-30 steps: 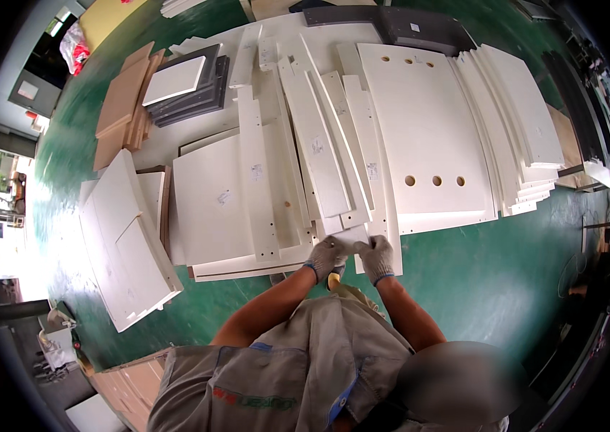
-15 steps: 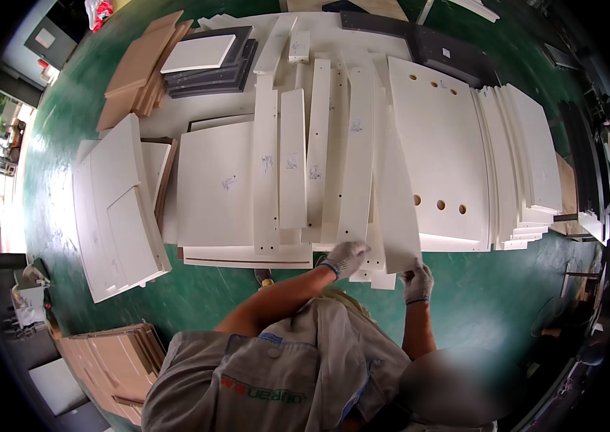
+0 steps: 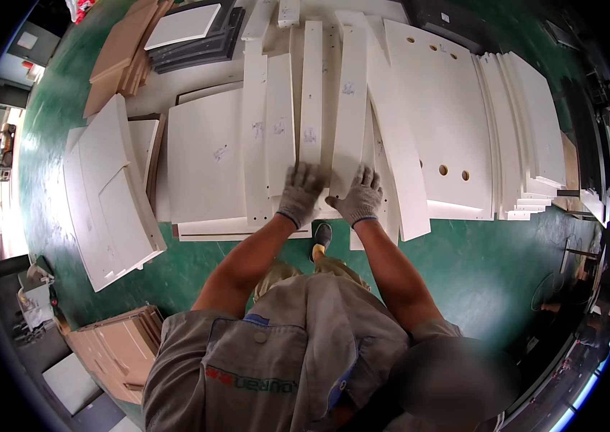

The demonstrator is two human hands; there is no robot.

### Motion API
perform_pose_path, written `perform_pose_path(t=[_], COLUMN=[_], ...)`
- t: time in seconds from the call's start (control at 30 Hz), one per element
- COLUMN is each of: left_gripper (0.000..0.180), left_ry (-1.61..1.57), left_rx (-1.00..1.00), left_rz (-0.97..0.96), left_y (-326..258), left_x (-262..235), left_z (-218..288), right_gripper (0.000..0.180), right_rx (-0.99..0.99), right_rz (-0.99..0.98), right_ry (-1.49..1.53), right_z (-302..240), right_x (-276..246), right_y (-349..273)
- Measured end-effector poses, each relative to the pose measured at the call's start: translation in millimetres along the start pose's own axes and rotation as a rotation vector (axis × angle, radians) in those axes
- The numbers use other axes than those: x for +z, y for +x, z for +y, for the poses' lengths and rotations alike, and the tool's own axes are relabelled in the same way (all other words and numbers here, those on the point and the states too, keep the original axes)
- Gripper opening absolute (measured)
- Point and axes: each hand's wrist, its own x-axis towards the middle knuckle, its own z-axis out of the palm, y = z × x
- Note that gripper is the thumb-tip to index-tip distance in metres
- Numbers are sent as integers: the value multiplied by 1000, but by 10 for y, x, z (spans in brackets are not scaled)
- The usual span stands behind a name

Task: The person repeatedly picks up white rectangular panels from a pile, carries them to a designated area, and stacks them neatly. The person also handles a yellow measuring tape and places it on a panel before continuing to stack more panels.

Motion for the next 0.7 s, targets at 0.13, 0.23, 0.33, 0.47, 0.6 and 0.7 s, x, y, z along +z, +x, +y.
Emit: perform_pose_path(t=[0.13,0.23,0.33,0.47,0.6,0.7], left_gripper=[74,83,92,120,136,144], left_ry=[49,77,-150,-269,-355,-302], left_rx=[-172,-332,-194,-386,-451,-561], left_rz=[-16,-204,-56,-125,-129,-259], left_y=[-29,49,316,673,929,1064], left_x=[-116,-452,-167,-217,-247,-523], left_z=[-359,-396,-103,344,292,354], right_gripper=[120,111,106,107,101,95], right_rx=[148,164,179,255,244,131], right_rz=[118,154,110,144,174,276], right_ry=[220,284,365,408,237,205], right_z=[279,487,497,748,1153,1139], right_x=[73,-197,-458,-128,185,214], right_y=[233,363,369,81,-118,-365])
